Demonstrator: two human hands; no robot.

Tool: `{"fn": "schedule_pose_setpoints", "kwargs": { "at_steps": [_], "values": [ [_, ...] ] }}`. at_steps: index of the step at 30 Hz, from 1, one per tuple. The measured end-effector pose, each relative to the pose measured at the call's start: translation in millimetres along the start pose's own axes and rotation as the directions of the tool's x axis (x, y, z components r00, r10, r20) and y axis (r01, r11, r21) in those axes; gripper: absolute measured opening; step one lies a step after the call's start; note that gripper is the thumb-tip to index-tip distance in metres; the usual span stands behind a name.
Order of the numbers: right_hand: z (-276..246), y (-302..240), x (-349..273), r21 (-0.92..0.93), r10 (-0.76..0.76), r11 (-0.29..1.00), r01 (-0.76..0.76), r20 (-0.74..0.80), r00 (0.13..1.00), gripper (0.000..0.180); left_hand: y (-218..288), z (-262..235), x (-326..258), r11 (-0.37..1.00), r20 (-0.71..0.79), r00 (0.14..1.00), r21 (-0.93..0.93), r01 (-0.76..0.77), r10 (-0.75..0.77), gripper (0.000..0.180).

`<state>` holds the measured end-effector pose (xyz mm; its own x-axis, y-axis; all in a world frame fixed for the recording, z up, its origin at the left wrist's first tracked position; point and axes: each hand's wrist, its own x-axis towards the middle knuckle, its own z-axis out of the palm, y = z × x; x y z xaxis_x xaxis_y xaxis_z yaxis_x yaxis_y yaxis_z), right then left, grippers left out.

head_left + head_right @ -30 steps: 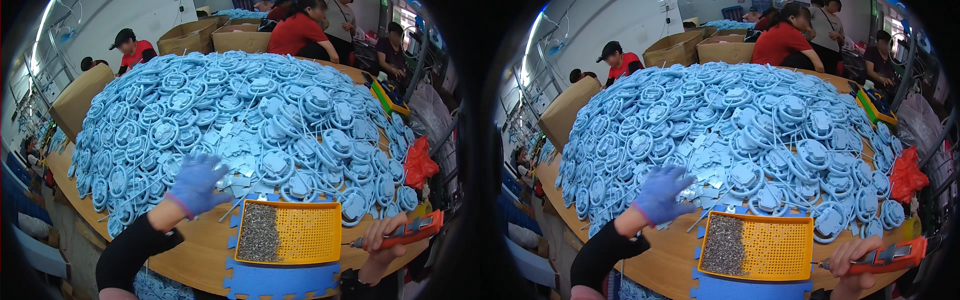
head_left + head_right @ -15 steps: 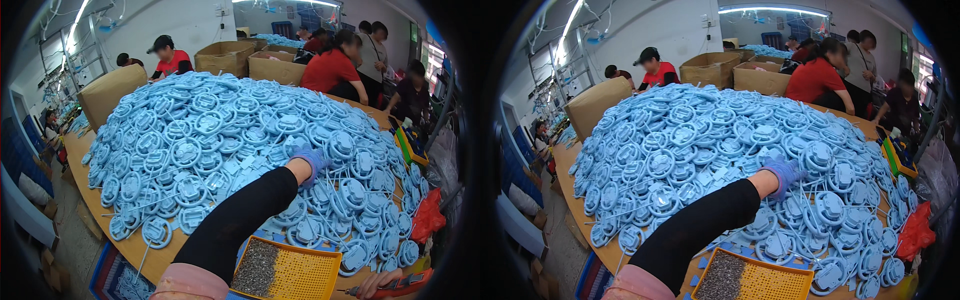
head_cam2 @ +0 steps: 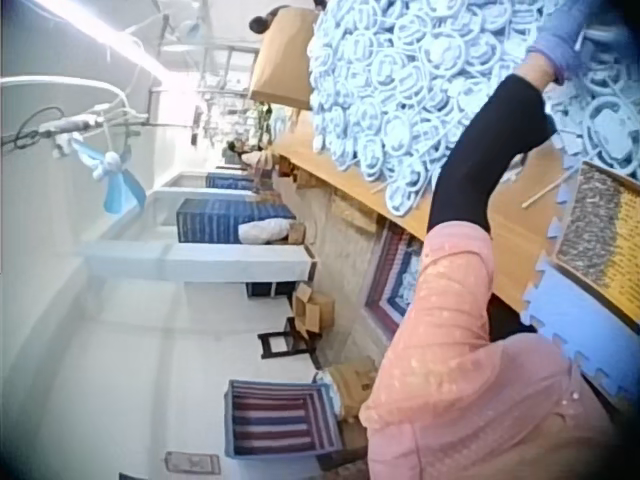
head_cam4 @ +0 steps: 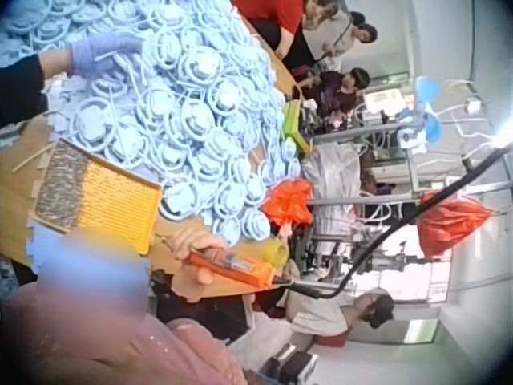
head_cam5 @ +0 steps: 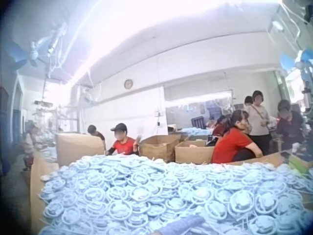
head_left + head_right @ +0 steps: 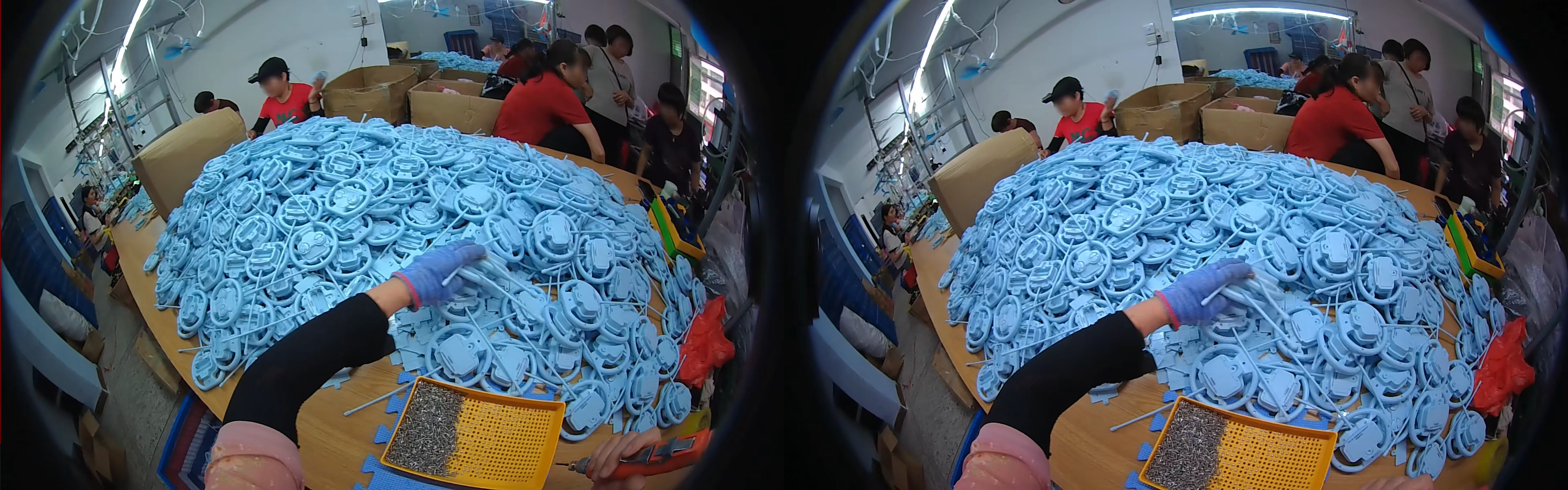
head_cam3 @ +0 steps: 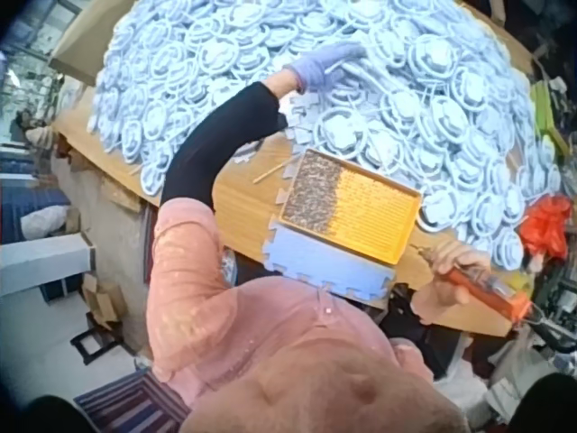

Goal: Assembling blue plastic components using an electric screwdriver at a factory workbench.

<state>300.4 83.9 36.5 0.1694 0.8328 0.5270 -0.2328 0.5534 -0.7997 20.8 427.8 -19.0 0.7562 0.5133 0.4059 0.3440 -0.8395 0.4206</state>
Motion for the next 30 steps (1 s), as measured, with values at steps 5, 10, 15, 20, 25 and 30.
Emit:
{"fn": "schedule_pose_setpoints", "kwargs": {
  "at_steps": [5,10,15,20,25,30],
  "values": [
    [1.9,-1.6,-0.2,-0.004,0.015,1.0,-0.015,0.0,1.0,0.058,15.6,-17.7,-55.1,0.992,-0.181,0.978,0.09,-0.09,0.105,0.069],
    [-1.6,2.5,1.1,-0.017,0.033,0.999,-0.034,-0.014,0.999,0.057,51.8,-31.8,-99.1,0.963,0.038,0.992,0.24,-0.122,0.116,0.079],
    [-5.1,6.0,3.0,-0.006,-0.01,1.0,0.01,-0.018,1.0,0.056,91.3,-72.0,-91.5,0.887,0.476,0.87,0.447,-0.114,-0.128,0.095],
    [-1.2,6.6,3.8,-0.029,0.007,1.0,-0.01,-0.099,0.995,0.059,38.3,-115.9,-29.3,0.895,0.588,0.685,0.374,0.242,-0.431,0.112],
    [-12.6,14.2,6.2,-0.042,0.02,0.999,-0.022,-0.052,0.998,0.059,-68.4,-105.1,58.2,0.796,0.29,0.791,0.484,0.364,-0.538,0.101],
    [-15.0,18.8,12.5,-0.067,0.051,0.996,-0.056,-0.069,0.996,0.058,-93.3,-55.9,104.8,0.555,0.053,0.836,0.77,0.315,-0.547,0.082]
  ]
}}
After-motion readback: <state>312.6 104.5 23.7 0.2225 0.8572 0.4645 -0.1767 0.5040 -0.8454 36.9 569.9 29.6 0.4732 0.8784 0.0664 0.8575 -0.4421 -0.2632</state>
